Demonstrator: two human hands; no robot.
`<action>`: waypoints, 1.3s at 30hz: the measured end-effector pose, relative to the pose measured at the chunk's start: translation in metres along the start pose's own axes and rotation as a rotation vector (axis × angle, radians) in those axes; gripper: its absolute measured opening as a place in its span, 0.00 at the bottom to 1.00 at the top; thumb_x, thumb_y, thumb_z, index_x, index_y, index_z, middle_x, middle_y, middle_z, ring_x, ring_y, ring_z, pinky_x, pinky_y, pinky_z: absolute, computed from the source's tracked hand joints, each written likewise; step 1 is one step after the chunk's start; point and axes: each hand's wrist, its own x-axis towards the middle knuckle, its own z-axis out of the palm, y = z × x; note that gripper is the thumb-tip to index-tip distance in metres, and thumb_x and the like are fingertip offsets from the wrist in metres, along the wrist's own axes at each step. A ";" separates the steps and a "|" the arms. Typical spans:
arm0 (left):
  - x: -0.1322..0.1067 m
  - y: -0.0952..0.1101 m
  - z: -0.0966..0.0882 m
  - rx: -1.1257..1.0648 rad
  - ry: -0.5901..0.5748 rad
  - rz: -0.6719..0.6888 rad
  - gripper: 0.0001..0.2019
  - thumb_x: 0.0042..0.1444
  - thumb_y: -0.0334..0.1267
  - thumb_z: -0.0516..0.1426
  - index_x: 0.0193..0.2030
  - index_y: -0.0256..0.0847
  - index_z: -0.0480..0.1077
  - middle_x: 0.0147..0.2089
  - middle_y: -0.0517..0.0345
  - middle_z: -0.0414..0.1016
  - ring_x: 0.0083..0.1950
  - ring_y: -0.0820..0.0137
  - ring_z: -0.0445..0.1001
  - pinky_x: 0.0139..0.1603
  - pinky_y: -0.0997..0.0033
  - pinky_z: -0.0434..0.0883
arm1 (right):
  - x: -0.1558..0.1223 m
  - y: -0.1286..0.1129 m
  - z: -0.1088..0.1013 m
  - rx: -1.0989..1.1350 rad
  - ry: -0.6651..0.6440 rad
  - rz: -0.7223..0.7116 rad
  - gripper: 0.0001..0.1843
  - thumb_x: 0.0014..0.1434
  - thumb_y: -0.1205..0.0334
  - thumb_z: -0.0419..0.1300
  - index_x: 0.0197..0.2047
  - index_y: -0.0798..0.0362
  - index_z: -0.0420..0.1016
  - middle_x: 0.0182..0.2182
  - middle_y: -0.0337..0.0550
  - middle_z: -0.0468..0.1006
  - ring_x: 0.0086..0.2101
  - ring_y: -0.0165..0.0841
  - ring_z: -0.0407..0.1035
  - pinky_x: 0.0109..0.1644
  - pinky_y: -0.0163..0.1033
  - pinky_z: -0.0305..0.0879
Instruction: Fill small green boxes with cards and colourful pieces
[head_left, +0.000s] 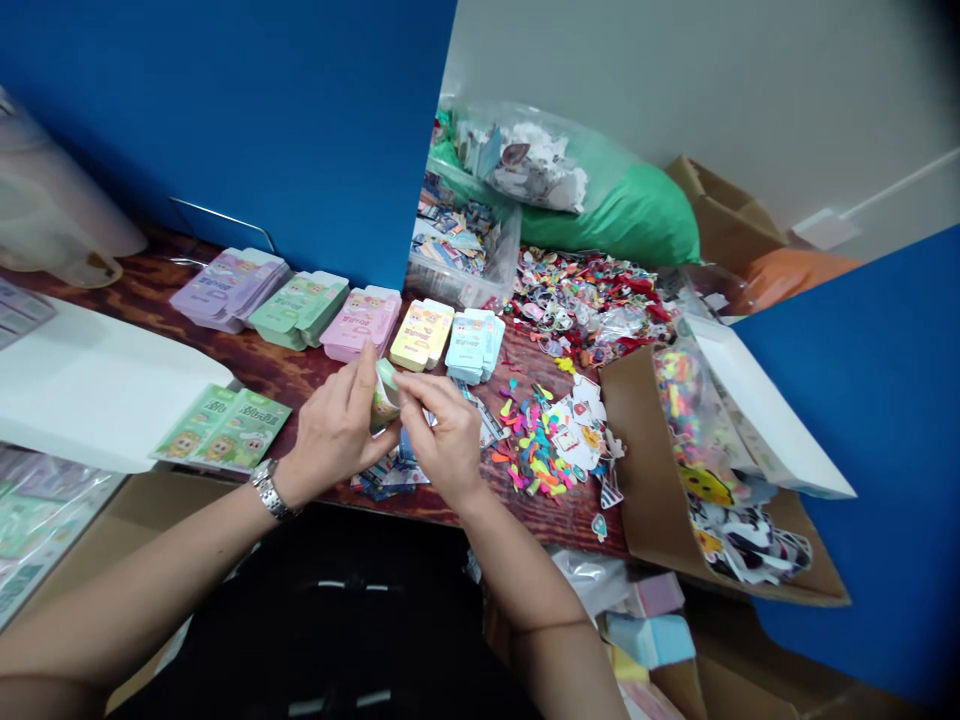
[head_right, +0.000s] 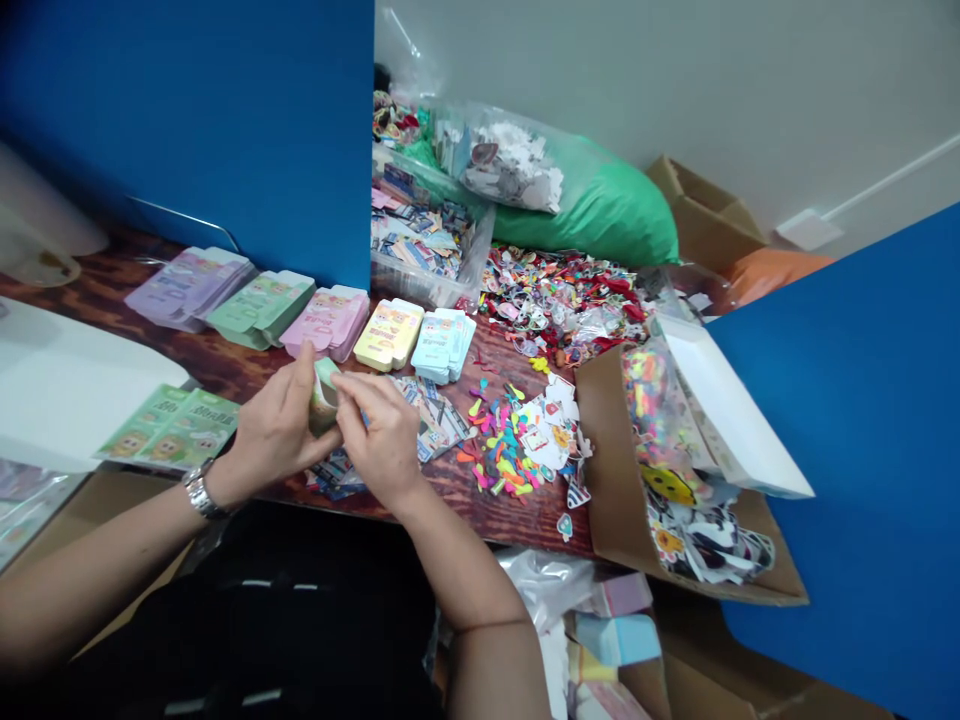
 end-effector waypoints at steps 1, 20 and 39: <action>0.001 0.000 0.000 0.033 0.009 0.004 0.52 0.61 0.49 0.59 0.79 0.28 0.31 0.57 0.30 0.73 0.49 0.49 0.78 0.43 0.54 0.76 | -0.003 0.000 0.001 -0.032 0.014 -0.023 0.16 0.72 0.63 0.56 0.55 0.47 0.82 0.50 0.44 0.85 0.50 0.34 0.80 0.60 0.40 0.77; 0.004 -0.019 -0.012 -0.303 0.019 0.085 0.63 0.59 0.64 0.60 0.77 0.42 0.15 0.79 0.27 0.41 0.79 0.39 0.49 0.72 0.32 0.62 | -0.014 0.051 0.020 0.504 0.225 0.476 0.25 0.70 0.47 0.58 0.61 0.55 0.74 0.54 0.52 0.83 0.48 0.38 0.81 0.49 0.43 0.81; -0.023 -0.036 0.025 -0.663 -0.149 -0.387 0.44 0.49 0.57 0.68 0.67 0.40 0.58 0.60 0.46 0.71 0.57 0.56 0.77 0.54 0.57 0.78 | -0.002 0.088 -0.018 -0.355 -0.596 0.029 0.12 0.68 0.63 0.64 0.54 0.52 0.80 0.50 0.49 0.83 0.50 0.40 0.75 0.58 0.46 0.71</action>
